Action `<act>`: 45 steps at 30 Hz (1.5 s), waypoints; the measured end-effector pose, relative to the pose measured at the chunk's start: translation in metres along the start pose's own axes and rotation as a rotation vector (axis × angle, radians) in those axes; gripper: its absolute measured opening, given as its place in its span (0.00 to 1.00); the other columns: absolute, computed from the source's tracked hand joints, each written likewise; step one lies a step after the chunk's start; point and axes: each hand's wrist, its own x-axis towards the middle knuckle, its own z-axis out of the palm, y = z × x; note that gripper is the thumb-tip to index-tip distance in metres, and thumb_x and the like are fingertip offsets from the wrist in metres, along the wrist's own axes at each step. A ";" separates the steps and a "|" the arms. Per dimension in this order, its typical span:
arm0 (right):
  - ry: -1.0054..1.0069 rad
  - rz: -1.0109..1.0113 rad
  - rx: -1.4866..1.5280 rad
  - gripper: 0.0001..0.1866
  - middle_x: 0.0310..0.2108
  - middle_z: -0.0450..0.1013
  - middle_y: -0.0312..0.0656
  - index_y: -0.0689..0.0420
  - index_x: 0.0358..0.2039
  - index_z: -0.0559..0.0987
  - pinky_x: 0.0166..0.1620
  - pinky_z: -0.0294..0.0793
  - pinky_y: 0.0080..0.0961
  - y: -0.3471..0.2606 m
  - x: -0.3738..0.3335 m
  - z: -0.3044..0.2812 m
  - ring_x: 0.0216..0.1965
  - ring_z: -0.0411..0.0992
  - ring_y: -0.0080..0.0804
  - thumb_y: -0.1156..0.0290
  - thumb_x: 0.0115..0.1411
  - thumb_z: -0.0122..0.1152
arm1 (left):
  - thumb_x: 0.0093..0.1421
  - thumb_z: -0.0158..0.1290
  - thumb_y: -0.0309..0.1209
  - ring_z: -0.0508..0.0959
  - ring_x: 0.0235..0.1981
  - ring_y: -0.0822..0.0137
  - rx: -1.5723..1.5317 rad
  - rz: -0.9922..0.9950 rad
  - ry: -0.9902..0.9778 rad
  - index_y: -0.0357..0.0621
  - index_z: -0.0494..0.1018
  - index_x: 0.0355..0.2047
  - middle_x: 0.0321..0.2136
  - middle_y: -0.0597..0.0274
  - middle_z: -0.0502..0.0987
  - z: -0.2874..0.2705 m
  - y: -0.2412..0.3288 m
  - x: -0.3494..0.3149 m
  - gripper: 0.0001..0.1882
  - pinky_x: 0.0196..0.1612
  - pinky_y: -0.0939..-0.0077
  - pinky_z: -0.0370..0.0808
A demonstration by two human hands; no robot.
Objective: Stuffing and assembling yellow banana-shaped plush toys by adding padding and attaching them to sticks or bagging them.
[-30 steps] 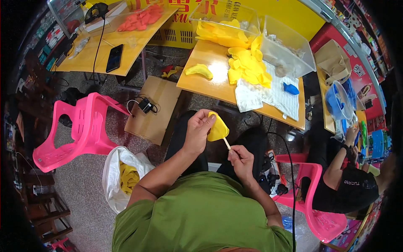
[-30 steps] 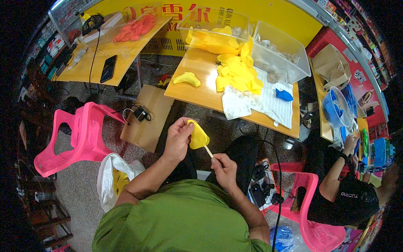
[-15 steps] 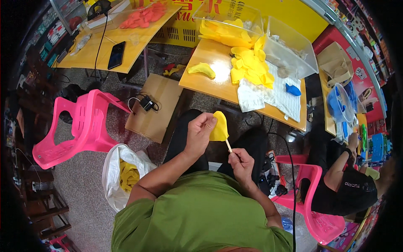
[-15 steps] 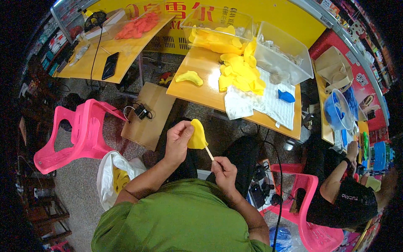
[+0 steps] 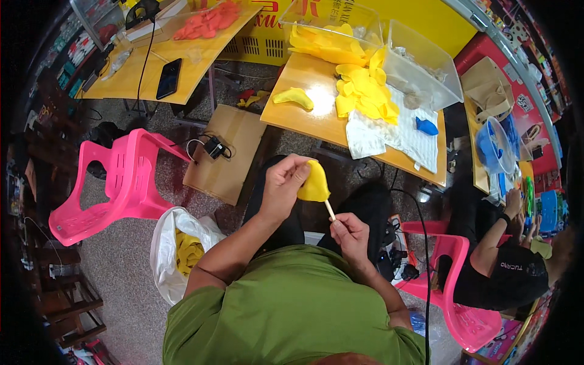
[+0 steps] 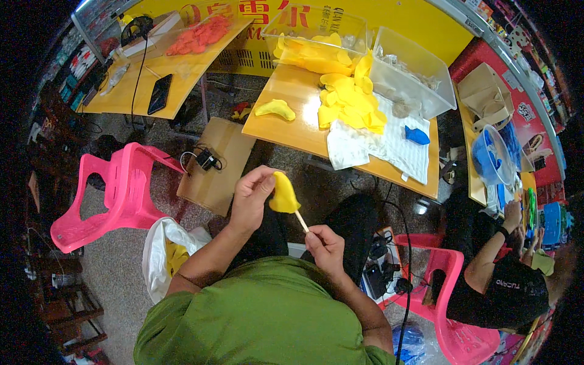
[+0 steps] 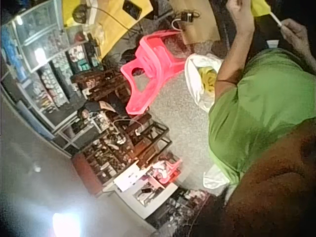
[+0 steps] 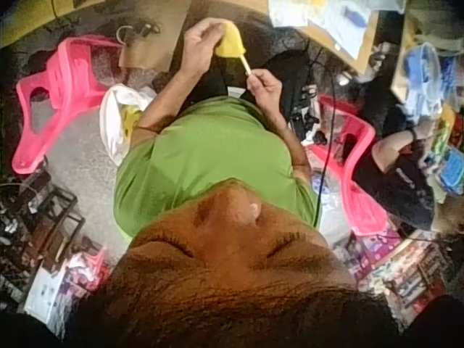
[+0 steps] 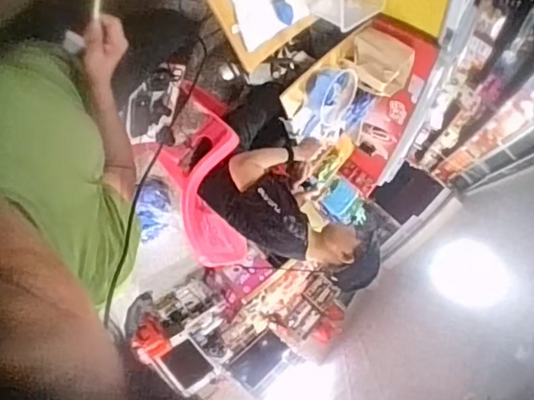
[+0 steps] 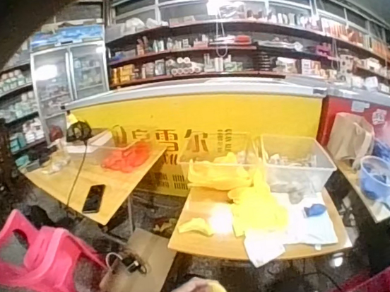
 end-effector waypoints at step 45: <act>-0.056 -0.008 -0.177 0.07 0.16 0.63 0.27 0.62 0.28 0.76 0.21 0.54 0.13 0.004 0.010 0.001 0.17 0.56 0.12 0.73 0.60 0.54 | 0.55 0.57 0.22 0.72 0.29 0.81 -0.088 -0.221 -0.122 0.38 0.73 0.31 0.28 0.70 0.72 0.003 -0.019 -0.011 0.04 0.34 0.86 0.71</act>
